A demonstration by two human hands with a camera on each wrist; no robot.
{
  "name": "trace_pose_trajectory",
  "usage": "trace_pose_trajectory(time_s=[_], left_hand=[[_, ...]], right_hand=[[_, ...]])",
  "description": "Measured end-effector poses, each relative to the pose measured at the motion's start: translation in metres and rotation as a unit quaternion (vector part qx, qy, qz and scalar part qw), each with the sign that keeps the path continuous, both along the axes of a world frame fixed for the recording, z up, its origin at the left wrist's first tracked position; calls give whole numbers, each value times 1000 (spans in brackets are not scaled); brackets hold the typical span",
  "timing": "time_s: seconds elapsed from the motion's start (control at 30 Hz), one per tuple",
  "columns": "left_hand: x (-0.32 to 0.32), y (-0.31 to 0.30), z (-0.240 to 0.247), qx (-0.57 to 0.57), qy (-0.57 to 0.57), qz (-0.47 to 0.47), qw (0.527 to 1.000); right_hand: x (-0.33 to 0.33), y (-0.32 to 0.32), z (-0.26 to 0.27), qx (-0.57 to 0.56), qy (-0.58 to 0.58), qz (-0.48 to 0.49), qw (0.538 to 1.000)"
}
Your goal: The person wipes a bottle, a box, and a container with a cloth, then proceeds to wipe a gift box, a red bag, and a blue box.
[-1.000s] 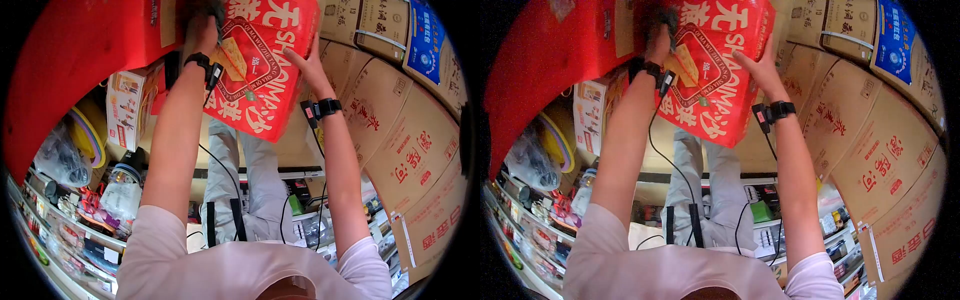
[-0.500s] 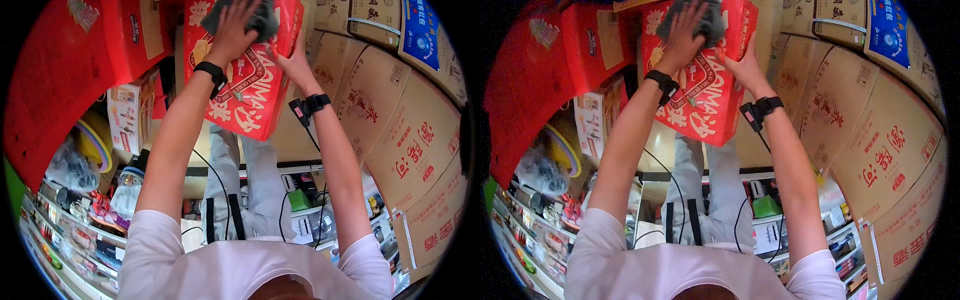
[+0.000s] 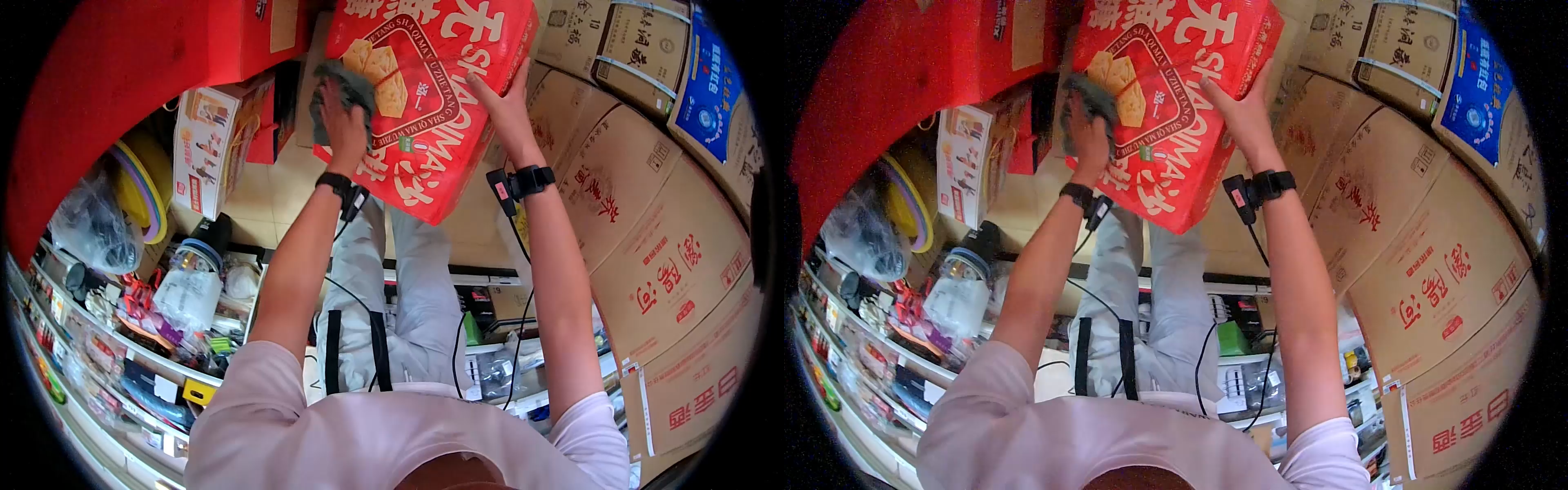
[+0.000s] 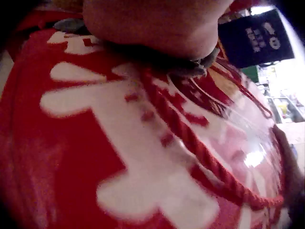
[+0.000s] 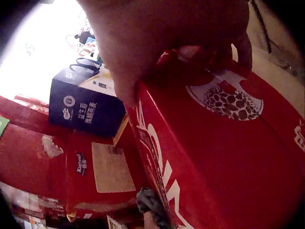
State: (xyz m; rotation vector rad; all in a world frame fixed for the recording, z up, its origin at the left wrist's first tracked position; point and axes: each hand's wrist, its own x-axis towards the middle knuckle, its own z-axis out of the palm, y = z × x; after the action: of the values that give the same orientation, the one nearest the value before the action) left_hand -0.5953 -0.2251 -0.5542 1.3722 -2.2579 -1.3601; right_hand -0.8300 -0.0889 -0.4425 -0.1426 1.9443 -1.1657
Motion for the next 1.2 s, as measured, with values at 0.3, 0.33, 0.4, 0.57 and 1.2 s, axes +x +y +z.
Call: trace_pose_trajectory(time_s=[0.3,0.33,0.4,0.57,1.2], left_hand=[[-87,-21,29,-77,148,-302,938],[-87,-47,-8,-96,144,-283,944],[-55,-62,-7,88,63,-213,971],[28,-35,-55,-33,86,-34,995],[6,54,66,-57,70,-123,988]], right_hand=[[-6,4,-29,80,130,48,987],[-8,-2,-17,37,69,47,996],[-6,-2,-3,-6,-11,47,999],[5,-4,-6,32,47,42,997],[9,-15,-2,115,128,89,981]])
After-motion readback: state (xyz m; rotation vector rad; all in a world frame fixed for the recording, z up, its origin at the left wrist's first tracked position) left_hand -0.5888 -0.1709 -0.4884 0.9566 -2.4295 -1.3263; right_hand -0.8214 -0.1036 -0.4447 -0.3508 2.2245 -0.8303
